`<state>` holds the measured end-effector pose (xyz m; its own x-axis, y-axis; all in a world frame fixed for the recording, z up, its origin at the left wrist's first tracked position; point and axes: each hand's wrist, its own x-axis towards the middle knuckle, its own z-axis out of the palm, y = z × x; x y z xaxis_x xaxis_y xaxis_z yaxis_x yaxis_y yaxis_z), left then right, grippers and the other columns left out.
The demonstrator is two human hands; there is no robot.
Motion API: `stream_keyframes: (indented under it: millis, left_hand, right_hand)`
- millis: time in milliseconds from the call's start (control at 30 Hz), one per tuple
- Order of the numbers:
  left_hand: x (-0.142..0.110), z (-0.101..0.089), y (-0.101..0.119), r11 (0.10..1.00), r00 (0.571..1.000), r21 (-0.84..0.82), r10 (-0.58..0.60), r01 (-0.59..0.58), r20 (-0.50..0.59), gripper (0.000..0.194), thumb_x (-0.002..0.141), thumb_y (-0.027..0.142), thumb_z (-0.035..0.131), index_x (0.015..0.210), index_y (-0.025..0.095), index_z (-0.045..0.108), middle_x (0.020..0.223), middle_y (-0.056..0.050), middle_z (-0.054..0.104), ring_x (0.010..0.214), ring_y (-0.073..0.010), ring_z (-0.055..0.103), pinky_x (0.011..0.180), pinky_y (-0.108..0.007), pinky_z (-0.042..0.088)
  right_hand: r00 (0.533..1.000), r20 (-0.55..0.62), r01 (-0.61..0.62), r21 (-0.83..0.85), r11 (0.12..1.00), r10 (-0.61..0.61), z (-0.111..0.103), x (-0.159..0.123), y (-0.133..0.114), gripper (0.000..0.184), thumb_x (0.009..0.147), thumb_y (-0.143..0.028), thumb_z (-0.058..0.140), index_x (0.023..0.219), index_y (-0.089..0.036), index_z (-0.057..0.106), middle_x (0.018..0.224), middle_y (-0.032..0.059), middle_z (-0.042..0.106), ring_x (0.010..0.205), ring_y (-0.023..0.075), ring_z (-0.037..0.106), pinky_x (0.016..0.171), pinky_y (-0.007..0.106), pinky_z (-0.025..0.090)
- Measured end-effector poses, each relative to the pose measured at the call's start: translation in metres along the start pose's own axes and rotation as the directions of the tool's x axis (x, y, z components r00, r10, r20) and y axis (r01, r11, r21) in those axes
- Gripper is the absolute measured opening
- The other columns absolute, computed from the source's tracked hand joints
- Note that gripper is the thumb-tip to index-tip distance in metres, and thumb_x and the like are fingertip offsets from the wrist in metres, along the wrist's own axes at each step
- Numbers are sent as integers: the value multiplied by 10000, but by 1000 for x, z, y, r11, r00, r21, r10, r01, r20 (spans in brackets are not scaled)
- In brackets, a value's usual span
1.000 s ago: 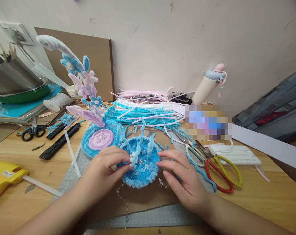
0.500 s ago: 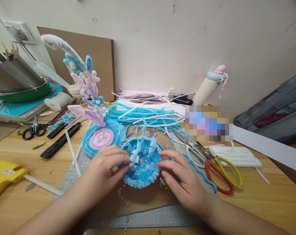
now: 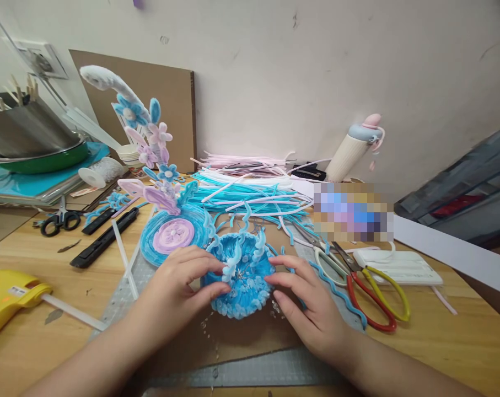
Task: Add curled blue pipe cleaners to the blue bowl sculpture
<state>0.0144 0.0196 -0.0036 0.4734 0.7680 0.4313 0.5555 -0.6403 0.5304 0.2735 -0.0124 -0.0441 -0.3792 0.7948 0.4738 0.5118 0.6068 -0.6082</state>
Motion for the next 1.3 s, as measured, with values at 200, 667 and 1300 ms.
stream_keyframes:
  millis: [200,667,1300]
  left_hand:
    - [3,-1,5,984,994,-146,-101,105,34,62,817,234,725,854,212,679,814,24,690,760,-120,640,705,-231,492]
    - [5,-7,13,994,992,-26,-100,103,78,119,858,177,611,740,193,620,734,22,616,731,-129,564,689,-257,426]
    - [-3,-19,13,991,995,-96,-96,93,-35,287,872,490,598,749,231,588,715,25,616,723,-173,573,701,-315,420]
  right_hand:
    - [1000,-11,-5,-6,1000,4,0,0,-1,252,909,-129,510,1116,-239,604,1238,88,551,1189,236,529,996,408,444]
    - [1000,-5,4,-20,1000,-4,0,-1,-2,250,920,-135,499,1124,-248,589,1252,76,547,1200,219,516,1003,383,426]
    - [866,188,-265,-613,744,464,-24,18,31,280,851,-322,580,599,-208,536,701,42,625,715,240,579,679,355,361]
